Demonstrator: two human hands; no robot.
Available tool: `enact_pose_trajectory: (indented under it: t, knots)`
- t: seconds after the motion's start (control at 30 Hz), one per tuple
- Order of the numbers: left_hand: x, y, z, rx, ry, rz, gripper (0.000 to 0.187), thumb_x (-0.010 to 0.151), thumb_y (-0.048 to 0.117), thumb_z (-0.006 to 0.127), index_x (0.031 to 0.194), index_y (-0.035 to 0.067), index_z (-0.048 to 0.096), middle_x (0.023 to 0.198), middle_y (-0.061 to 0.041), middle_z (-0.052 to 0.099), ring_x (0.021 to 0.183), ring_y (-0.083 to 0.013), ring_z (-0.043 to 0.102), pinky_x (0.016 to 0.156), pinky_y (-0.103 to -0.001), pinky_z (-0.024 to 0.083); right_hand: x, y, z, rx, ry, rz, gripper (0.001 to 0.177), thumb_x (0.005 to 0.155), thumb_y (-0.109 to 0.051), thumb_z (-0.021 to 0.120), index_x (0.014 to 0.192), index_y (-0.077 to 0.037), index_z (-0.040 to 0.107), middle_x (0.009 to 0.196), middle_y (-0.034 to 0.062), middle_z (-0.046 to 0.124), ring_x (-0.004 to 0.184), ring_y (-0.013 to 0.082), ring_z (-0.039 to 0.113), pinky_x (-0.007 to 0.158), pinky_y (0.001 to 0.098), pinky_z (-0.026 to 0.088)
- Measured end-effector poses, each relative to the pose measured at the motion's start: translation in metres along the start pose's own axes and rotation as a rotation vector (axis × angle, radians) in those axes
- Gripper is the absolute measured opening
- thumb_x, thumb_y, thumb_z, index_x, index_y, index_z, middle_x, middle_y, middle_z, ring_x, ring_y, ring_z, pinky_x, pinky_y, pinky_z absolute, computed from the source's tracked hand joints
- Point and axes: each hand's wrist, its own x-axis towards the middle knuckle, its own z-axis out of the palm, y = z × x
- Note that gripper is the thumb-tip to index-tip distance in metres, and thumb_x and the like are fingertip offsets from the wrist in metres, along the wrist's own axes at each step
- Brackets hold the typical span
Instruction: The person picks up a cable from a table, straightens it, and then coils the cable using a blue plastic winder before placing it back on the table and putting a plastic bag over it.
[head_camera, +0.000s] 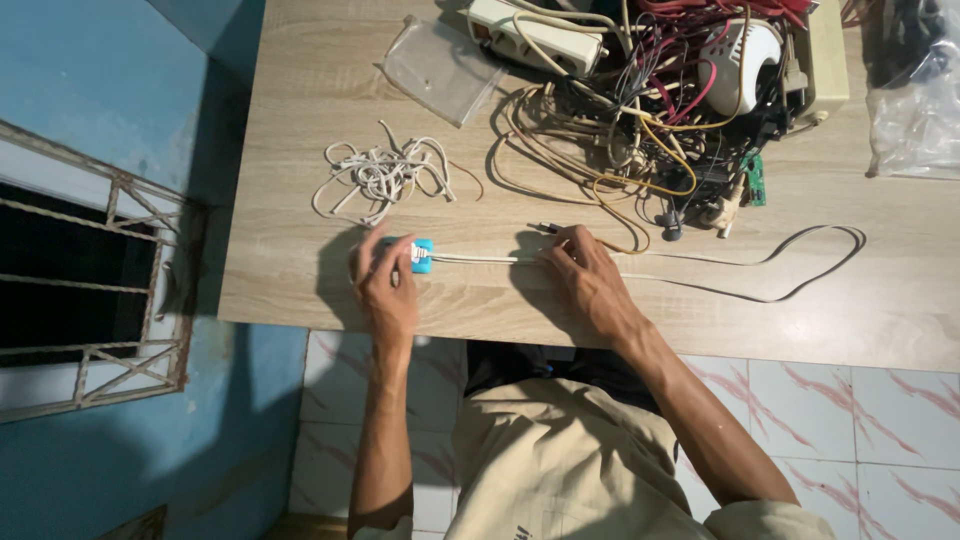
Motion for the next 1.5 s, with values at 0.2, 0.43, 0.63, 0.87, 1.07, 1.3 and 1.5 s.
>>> enact_pose_trajectory:
  t: [0.2, 0.43, 0.63, 0.87, 1.07, 1.3, 1.5]
  knots:
    - [-0.007, -0.007, 0.001, -0.047, -0.111, 0.033, 0.027, 0.096, -0.008, 0.060, 0.116, 0.004, 0.075, 0.133, -0.012, 0.068, 0.133, -0.0340, 0.062, 0.109, -0.042, 0.054, -0.005, 0.001, 0.006, -0.120, 0.040, -0.095, 0.043, 0.084, -0.004, 0.063, 0.127, -0.007, 0.065, 0.122, 0.0135, 0.057, 0.116, 0.0331, 0.054, 0.102, 0.0448, 0.045]
    - [-0.002, 0.007, -0.006, -0.098, -0.162, 0.018, 0.026, 0.090, 0.003, 0.070, 0.115, 0.003, 0.075, 0.140, -0.019, 0.062, 0.137, -0.0402, 0.054, 0.108, -0.044, 0.050, -0.009, 0.004, 0.012, -0.144, 0.051, -0.088, 0.042, 0.088, -0.004, 0.061, 0.130, -0.008, 0.065, 0.129, 0.0133, 0.056, 0.119, 0.0322, 0.053, 0.107, 0.0428, 0.044]
    - [-0.001, 0.003, -0.004, -0.070, -0.182, 0.097, 0.024, 0.095, 0.005, 0.069, 0.118, 0.005, 0.076, 0.146, -0.021, 0.059, 0.142, -0.0431, 0.051, 0.111, -0.044, 0.050, -0.011, 0.006, 0.014, -0.166, 0.043, -0.064, 0.044, 0.088, -0.005, 0.060, 0.132, -0.009, 0.065, 0.131, 0.0148, 0.055, 0.120, 0.0345, 0.051, 0.107, 0.0453, 0.042]
    - [0.000, 0.005, -0.005, -0.095, -0.241, 0.074, 0.024, 0.096, 0.006, 0.072, 0.120, 0.007, 0.076, 0.148, -0.020, 0.058, 0.144, -0.0421, 0.048, 0.112, -0.045, 0.048, 0.013, -0.019, 0.035, -0.172, 0.088, -0.155, 0.060, 0.075, -0.001, 0.056, 0.134, -0.003, 0.063, 0.135, 0.0217, 0.053, 0.122, 0.0394, 0.048, 0.108, 0.0476, 0.040]
    - [0.002, 0.005, -0.005, -0.096, -0.239, 0.082, 0.026, 0.094, 0.006, 0.074, 0.121, 0.007, 0.076, 0.147, -0.018, 0.059, 0.144, -0.0406, 0.050, 0.111, -0.044, 0.049, 0.038, -0.043, 0.065, -0.131, 0.078, -0.145, 0.030, 0.091, -0.015, 0.061, 0.117, -0.004, 0.066, 0.121, 0.0174, 0.058, 0.115, 0.0348, 0.052, 0.097, 0.0446, 0.042]
    - [0.001, 0.005, -0.005, -0.106, -0.230, 0.085, 0.026, 0.095, 0.004, 0.073, 0.121, 0.006, 0.075, 0.147, -0.018, 0.059, 0.144, -0.0412, 0.051, 0.112, -0.045, 0.049, 0.014, -0.008, 0.042, -0.131, 0.054, -0.131, 0.020, 0.095, -0.020, 0.064, 0.108, -0.005, 0.067, 0.108, 0.0122, 0.061, 0.107, 0.0303, 0.056, 0.092, 0.0415, 0.045]
    - [-0.001, 0.004, -0.004, -0.099, -0.222, 0.087, 0.027, 0.095, 0.002, 0.072, 0.121, 0.006, 0.075, 0.146, -0.018, 0.060, 0.143, -0.0416, 0.051, 0.112, -0.045, 0.049, -0.025, 0.027, 0.007, -0.203, 0.278, -0.186, 0.026, 0.086, -0.013, 0.068, 0.111, -0.004, 0.065, 0.114, 0.0148, 0.065, 0.111, 0.0347, 0.064, 0.098, 0.0436, 0.052]
